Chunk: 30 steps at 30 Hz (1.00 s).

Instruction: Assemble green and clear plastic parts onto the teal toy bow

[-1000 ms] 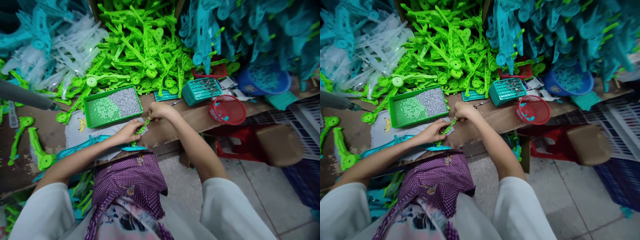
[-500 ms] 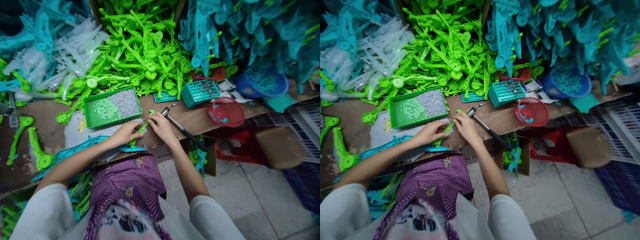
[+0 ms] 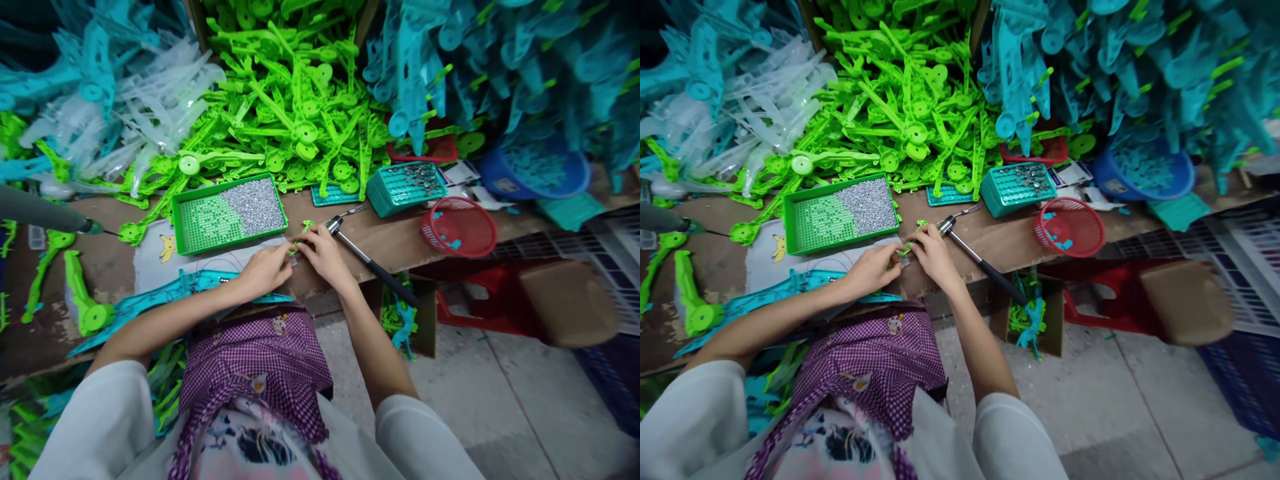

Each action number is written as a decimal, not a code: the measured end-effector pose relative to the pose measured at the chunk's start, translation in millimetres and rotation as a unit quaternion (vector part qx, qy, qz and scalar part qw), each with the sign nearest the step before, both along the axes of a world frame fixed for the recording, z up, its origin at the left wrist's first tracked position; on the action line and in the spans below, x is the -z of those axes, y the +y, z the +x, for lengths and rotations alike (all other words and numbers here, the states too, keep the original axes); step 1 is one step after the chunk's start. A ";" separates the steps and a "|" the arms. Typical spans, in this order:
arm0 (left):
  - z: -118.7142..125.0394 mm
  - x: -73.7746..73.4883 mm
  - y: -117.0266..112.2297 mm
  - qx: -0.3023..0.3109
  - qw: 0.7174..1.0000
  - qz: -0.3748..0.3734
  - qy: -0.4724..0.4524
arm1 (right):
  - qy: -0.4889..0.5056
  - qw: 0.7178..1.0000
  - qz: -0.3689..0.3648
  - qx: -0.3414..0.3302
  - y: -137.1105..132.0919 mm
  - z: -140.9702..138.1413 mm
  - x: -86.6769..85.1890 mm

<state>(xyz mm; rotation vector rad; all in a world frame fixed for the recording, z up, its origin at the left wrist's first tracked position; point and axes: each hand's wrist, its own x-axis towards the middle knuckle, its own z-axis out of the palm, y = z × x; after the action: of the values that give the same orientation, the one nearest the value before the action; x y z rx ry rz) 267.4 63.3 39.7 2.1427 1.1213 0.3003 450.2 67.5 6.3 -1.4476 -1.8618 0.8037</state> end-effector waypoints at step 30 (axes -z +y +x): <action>-23.7 -2.8 23.0 -0.062 0.993 -0.098 0.029 | 0.049 0.998 0.027 0.018 -5.9 -3.4 14.5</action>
<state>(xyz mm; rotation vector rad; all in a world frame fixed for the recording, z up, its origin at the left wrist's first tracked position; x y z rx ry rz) 243.7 86.4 42.4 1.9234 1.2653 0.1771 446.8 61.7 -8.2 -1.3795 -1.7670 0.7862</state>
